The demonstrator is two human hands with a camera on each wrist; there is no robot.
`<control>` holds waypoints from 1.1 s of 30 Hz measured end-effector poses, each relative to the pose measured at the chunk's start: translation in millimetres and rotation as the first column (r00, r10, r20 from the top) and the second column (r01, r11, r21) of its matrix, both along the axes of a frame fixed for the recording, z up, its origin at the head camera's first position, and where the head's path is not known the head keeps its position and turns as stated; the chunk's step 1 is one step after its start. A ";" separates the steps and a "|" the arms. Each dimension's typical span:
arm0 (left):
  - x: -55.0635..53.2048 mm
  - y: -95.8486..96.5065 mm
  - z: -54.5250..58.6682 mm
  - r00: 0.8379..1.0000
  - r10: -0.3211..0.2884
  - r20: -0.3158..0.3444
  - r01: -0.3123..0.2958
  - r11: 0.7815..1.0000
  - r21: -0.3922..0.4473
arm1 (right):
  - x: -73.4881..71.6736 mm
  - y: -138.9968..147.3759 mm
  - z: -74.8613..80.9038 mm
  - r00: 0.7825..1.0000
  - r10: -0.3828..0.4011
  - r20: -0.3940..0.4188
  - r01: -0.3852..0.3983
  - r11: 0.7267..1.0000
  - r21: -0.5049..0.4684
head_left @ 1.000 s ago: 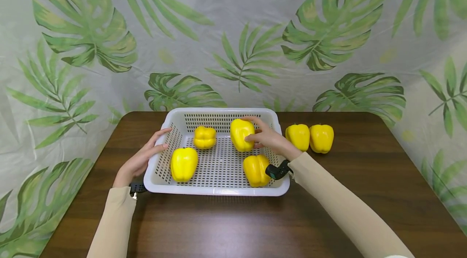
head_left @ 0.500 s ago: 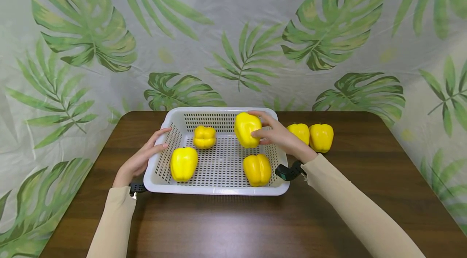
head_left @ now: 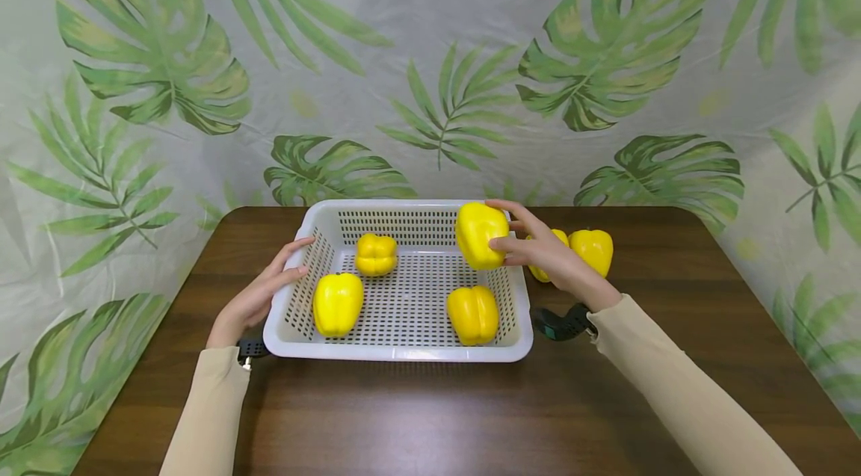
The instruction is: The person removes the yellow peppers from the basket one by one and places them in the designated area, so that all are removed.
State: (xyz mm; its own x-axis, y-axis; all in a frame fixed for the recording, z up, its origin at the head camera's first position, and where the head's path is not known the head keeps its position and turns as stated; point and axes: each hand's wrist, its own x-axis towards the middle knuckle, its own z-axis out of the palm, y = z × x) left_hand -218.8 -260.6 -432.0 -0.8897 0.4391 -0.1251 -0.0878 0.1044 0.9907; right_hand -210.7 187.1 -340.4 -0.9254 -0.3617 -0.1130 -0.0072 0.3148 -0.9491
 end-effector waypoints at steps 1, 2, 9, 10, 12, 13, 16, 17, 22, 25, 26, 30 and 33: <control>0.1 0.0 0.1 1.000 0.001 -0.001 -0.001 1.000 0.000 | 0.6 2.4 0.4 1.000 -0.006 -0.002 0.006 1.000 0.001; 0.2 0.1 0.1 1.000 0.002 -0.001 -0.002 1.000 0.000 | 1.2 5.0 0.7 1.000 -0.010 -0.006 0.010 1.000 0.005; 1.2 0.8 0.2 1.000 0.008 0.007 -0.008 1.000 0.002 | 4.5 20.9 1.4 0.999 -0.037 -0.008 0.037 0.999 -0.018; 1.3 0.9 0.1 1.000 0.007 0.008 -0.007 1.000 0.005 | 5.0 23.2 1.3 0.999 -0.040 -0.007 0.040 0.999 -0.022; 1.5 0.9 0.0 1.000 0.004 0.009 -0.004 1.000 0.010 | 6.1 28.0 0.9 0.999 -0.048 -0.006 0.048 0.998 -0.030; 1.5 0.9 -0.1 1.000 0.002 0.008 -0.002 1.000 0.012 | 6.7 30.2 1.0 0.999 -0.053 -0.007 0.053 0.998 -0.031; 1.4 0.6 -0.4 1.000 0.001 0.005 -0.001 1.000 0.011 | 8.5 36.3 1.5 0.998 -0.069 0.000 0.069 0.997 -0.037; 1.3 0.5 -0.5 1.000 0.001 0.003 -0.001 1.000 0.010 | 8.9 38.2 1.6 0.997 -0.074 0.002 0.074 0.997 -0.037; 0.9 0.4 -0.4 1.000 0.001 0.000 -0.001 1.000 0.009 | 10.2 48.0 0.0 0.995 -0.100 0.013 0.101 0.994 -0.032; 0.8 0.3 -0.5 1.000 0.002 0.000 -0.002 1.000 0.008 | 10.8 54.5 -2.8 0.993 -0.116 0.008 0.116 0.993 -0.032; 0.7 0.2 -0.5 1.000 0.002 0.000 -0.002 1.000 0.007 | 11.2 56.7 -3.7 0.993 -0.122 0.005 0.122 0.992 -0.033; 0.6 -0.4 -0.9 1.000 0.001 -0.001 -0.001 1.000 0.011 | 12.7 65.0 -7.9 0.989 -0.145 -0.008 0.145 0.988 -0.045; 0.5 -0.7 -1.2 1.000 0.001 -0.001 -0.001 1.000 0.013 | 13.6 71.5 -10.7 0.987 -0.162 -0.014 0.161 0.986 -0.053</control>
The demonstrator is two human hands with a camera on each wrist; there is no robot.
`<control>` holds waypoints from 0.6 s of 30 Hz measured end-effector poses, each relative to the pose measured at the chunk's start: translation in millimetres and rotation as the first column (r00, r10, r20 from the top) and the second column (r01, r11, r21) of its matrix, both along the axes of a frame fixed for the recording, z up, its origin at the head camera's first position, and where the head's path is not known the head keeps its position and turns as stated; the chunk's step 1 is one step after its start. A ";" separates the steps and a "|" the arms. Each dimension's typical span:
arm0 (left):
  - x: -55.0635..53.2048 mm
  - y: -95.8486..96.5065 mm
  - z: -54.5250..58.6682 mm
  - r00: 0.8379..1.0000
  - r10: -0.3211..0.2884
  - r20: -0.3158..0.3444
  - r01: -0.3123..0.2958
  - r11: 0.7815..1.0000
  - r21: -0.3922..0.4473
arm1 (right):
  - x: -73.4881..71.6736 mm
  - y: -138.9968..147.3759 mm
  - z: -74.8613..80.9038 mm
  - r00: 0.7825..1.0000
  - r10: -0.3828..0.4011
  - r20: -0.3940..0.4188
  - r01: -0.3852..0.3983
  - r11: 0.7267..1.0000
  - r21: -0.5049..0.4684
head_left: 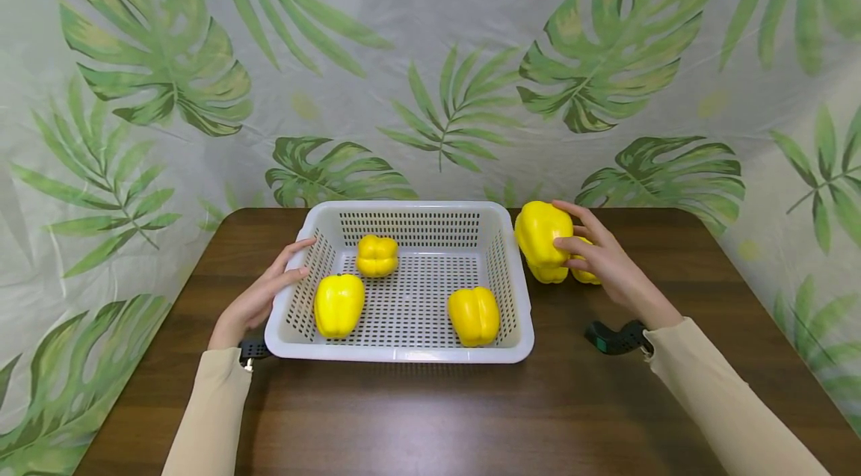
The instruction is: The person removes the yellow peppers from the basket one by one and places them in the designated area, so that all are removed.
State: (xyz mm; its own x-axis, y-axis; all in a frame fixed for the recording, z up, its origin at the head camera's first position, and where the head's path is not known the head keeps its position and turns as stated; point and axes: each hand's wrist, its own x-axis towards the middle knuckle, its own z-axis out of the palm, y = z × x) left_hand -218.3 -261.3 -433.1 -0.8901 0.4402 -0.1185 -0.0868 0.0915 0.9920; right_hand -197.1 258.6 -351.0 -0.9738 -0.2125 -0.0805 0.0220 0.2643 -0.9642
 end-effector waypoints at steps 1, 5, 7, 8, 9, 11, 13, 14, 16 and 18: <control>0.1 -0.1 -0.2 1.000 0.000 0.000 0.000 1.000 -0.001 | 0.1 2.2 -1.0 1.000 -0.004 -0.003 0.004 1.000 -0.001; 0.4 -0.2 -0.6 1.000 0.001 0.001 -0.001 1.000 -0.002 | -0.6 12.0 -5.6 1.000 -0.018 -0.016 0.018 1.000 -0.007; 0.5 0.0 -0.7 1.000 0.002 0.002 -0.002 1.000 -0.002 | -1.4 17.3 -8.3 0.999 -0.026 -0.024 0.026 1.000 -0.012; 0.5 0.0 -0.7 1.000 0.002 0.001 -0.002 1.000 -0.002 | -1.8 20.0 -9.7 0.999 -0.032 -0.028 0.032 0.999 -0.015; 0.5 0.0 -0.7 1.000 0.003 0.001 -0.003 1.000 -0.002 | -2.2 22.6 -11.3 0.999 -0.038 -0.033 0.038 0.999 -0.019; 0.3 0.0 -0.7 1.000 0.003 0.001 -0.003 1.000 -0.002 | -2.4 27.9 -14.1 0.998 -0.053 -0.044 0.052 0.998 -0.021; 0.2 0.2 -0.5 1.000 0.004 0.003 -0.004 1.000 -0.001 | -2.5 33.1 -17.4 0.996 -0.066 -0.062 0.065 0.998 -0.022; 0.1 0.2 -0.4 1.000 0.004 0.004 -0.004 1.000 0.000 | -2.6 35.7 -19.2 0.995 -0.073 -0.070 0.072 0.997 -0.021; -0.1 0.3 -0.1 1.000 0.004 0.007 -0.004 1.000 0.001 | -2.4 40.6 -22.1 0.993 -0.084 -0.084 0.083 0.996 -0.017; -0.1 0.4 0.3 1.000 0.004 0.009 -0.004 1.000 0.002 | -2.4 45.2 -24.4 0.991 -0.096 -0.096 0.095 0.995 -0.013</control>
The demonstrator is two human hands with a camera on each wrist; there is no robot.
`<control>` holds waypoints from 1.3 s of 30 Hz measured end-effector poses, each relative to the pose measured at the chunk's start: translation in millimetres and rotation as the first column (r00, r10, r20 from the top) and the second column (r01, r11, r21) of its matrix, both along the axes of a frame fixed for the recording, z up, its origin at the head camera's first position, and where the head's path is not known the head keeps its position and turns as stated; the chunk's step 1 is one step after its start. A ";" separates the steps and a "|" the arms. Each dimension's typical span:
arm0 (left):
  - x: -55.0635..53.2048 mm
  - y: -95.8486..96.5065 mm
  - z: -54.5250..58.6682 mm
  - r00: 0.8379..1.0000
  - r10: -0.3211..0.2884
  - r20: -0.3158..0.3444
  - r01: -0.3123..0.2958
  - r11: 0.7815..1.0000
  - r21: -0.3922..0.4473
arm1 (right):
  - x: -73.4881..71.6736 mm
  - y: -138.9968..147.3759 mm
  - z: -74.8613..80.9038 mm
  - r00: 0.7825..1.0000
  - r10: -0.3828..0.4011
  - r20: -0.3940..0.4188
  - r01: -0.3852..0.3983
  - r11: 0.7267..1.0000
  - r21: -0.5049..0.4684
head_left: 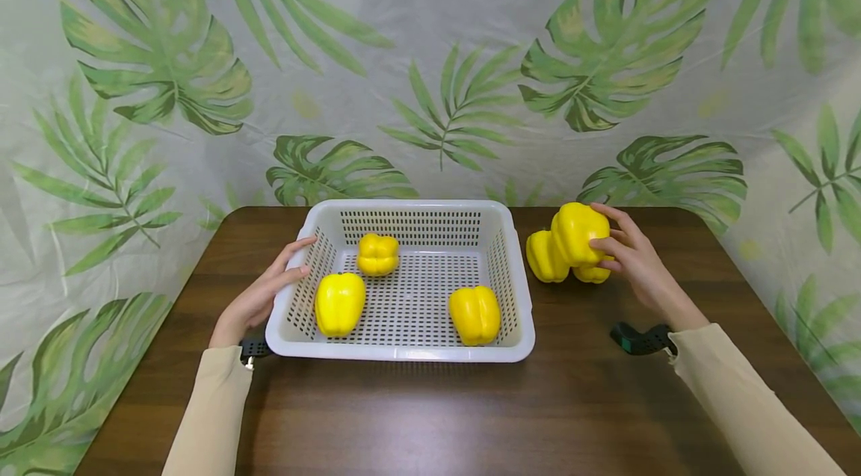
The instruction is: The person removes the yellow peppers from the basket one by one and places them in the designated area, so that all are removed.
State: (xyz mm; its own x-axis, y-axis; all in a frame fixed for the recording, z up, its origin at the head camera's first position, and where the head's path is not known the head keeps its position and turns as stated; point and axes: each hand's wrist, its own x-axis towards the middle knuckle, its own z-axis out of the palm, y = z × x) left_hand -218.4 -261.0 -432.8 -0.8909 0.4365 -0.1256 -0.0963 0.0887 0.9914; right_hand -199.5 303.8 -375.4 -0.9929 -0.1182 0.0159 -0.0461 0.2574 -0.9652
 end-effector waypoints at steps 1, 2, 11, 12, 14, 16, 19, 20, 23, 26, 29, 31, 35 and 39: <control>0.0 0.0 0.1 1.000 -0.001 0.000 0.001 1.000 0.000 | 0.1 2.2 -0.8 1.000 -0.006 -0.003 0.006 1.000 0.002; 0.0 0.1 0.3 1.000 -0.002 0.000 0.002 1.000 0.001 | 0.2 4.3 -1.6 1.000 -0.012 -0.004 0.012 1.000 0.005; 0.5 0.4 1.2 1.000 -0.008 -0.004 0.008 1.000 0.008 | -0.8 19.7 -11.3 0.997 -0.062 -0.036 0.063 0.998 0.023; 0.5 0.4 1.2 1.000 -0.008 -0.004 0.008 1.000 0.009 | -1.0 21.3 -12.3 0.997 -0.067 -0.039 0.068 0.998 0.018; 0.4 0.4 1.2 1.000 -0.008 -0.004 0.008 1.000 0.008 | -1.2 24.6 -14.2 0.996 -0.076 -0.043 0.076 0.997 0.005; 0.3 0.4 1.1 1.000 -0.007 -0.003 0.007 1.000 0.008 | -1.5 28.0 -16.0 0.996 -0.082 -0.044 0.081 0.997 -0.014; 0.3 0.4 0.5 1.000 -0.004 -0.003 0.004 1.000 0.007 | -1.7 33.6 -18.5 0.995 -0.092 -0.043 0.090 0.995 -0.049; 0.3 0.4 0.3 1.000 -0.004 -0.002 0.004 1.000 0.007 | -1.6 35.5 -19.3 0.995 -0.095 -0.043 0.092 0.994 -0.057; 0.3 0.3 -0.2 1.000 -0.002 -0.003 0.002 1.000 0.007 | -1.2 41.6 -21.4 0.993 -0.109 -0.042 0.105 0.991 -0.078; 0.3 0.1 -0.6 1.000 -0.003 -0.003 0.003 1.000 0.010 | -0.6 47.4 -23.3 0.991 -0.126 -0.043 0.123 0.989 -0.083; 0.1 -0.3 -1.1 1.000 -0.003 -0.006 0.003 1.000 0.006 | -0.1 52.7 -25.0 0.988 -0.148 -0.050 0.143 0.986 -0.088; -0.1 -0.5 -1.3 1.000 -0.004 -0.008 0.004 1.000 0.004 | 0.1 56.1 -26.2 0.985 -0.163 -0.057 0.158 0.984 -0.088; -0.2 -0.9 -1.6 1.000 -0.010 -0.011 0.010 1.000 0.008 | 0.3 63.0 -28.9 0.980 -0.186 -0.071 0.178 0.978 -0.112; 0.1 -1.4 -1.5 1.000 -0.022 -0.010 0.023 0.999 0.027 | -0.2 70.1 -32.1 0.975 -0.203 -0.087 0.188 0.971 -0.150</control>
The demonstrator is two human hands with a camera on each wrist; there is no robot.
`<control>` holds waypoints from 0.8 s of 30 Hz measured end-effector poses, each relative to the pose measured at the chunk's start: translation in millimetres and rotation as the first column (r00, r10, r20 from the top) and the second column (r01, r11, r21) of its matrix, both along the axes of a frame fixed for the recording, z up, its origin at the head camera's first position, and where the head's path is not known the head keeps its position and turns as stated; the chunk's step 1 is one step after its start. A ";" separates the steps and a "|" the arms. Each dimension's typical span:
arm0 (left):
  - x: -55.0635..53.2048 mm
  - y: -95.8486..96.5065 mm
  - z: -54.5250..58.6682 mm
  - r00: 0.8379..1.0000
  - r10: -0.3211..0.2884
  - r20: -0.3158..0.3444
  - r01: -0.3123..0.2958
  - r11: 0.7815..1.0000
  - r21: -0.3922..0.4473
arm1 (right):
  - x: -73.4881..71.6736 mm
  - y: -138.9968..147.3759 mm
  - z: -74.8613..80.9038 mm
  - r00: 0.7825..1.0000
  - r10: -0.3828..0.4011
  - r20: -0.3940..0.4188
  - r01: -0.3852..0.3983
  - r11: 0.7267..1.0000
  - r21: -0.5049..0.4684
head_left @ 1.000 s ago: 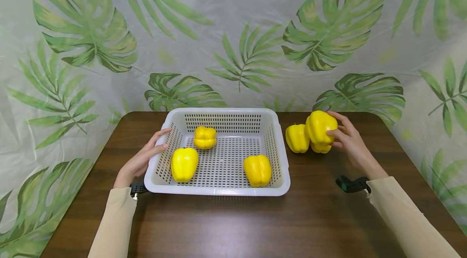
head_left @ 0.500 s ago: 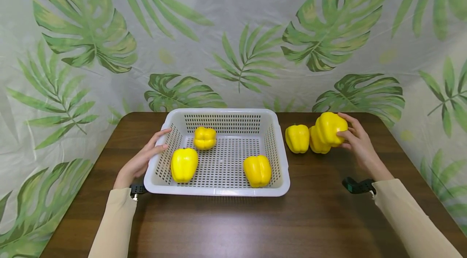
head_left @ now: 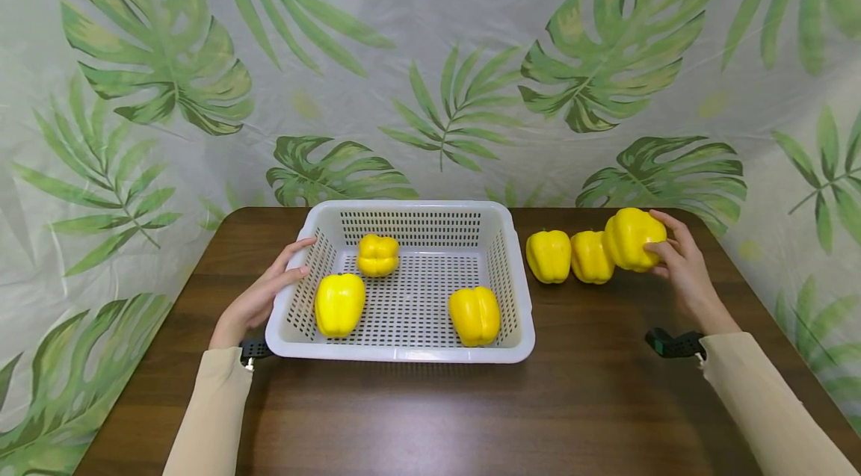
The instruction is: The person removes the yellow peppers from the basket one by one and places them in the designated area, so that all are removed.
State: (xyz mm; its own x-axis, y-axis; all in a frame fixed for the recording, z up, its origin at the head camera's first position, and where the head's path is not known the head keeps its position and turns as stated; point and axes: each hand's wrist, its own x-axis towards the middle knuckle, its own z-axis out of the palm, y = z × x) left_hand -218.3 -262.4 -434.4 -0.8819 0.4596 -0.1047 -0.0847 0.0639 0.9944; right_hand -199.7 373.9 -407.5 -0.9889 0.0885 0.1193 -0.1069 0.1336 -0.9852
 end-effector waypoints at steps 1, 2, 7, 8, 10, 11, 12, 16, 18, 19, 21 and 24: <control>0.1 0.0 0.1 1.000 -0.003 0.001 0.003 1.000 0.005 | 0.0 1.6 -0.7 1.000 -0.004 -0.005 0.004 1.000 -0.008; 0.2 -0.1 0.2 1.000 -0.005 0.001 0.005 1.000 0.008 | 0.1 3.1 -1.3 1.000 -0.008 -0.008 0.007 1.000 -0.018; 0.5 0.2 0.4 1.000 -0.002 0.001 0.001 1.000 0.004 | 2.0 9.2 -3.3 0.999 -0.040 -0.003 0.040 0.999 -0.012; 0.6 0.2 0.4 1.000 0.000 0.002 0.000 1.000 0.002 | 2.5 10.3 -3.7 0.999 -0.048 0.000 0.048 0.999 -0.002; 0.7 0.5 0.4 1.000 0.000 0.004 0.000 1.000 0.002 | 3.4 12.5 -5.0 0.998 -0.065 0.004 0.065 0.998 0.019; 0.8 0.5 0.3 1.000 0.000 0.005 0.000 1.000 0.002 | 3.8 13.6 -6.0 0.997 -0.071 0.007 0.071 0.997 0.024; 0.9 0.5 0.2 1.000 0.000 0.005 0.000 1.000 0.001 | 4.2 14.7 -7.1 0.997 -0.076 0.010 0.076 0.997 0.029; 1.2 0.5 0.2 1.000 0.001 0.004 -0.001 1.000 -0.004 | 5.0 18.6 -12.6 0.996 -0.087 0.031 0.084 0.993 0.082; 1.2 0.4 0.3 1.000 0.003 0.003 -0.003 1.000 -0.005 | 4.8 20.3 -15.8 0.995 -0.092 0.043 0.086 0.987 0.136; 1.1 0.5 0.4 1.000 0.004 0.002 -0.004 1.000 -0.005 | 4.7 20.8 -17.6 0.994 -0.095 0.046 0.086 0.982 0.168; 0.9 0.4 0.4 1.000 0.004 0.002 -0.004 1.000 -0.005 | 4.0 22.1 -21.7 0.994 -0.097 0.051 0.084 0.973 0.215; 0.4 0.5 0.6 1.000 0.005 0.000 -0.005 1.000 -0.005 | 3.0 22.8 -27.5 0.993 -0.097 0.064 0.075 0.958 0.278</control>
State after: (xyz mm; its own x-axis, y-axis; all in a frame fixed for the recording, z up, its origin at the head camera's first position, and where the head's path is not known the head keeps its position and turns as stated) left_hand -217.9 -261.8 -433.8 -0.8844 0.4543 -0.1074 -0.0853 0.0689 0.9940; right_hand -196.7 396.7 -434.9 -0.9861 0.1480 0.0758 -0.0094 0.4055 -0.9141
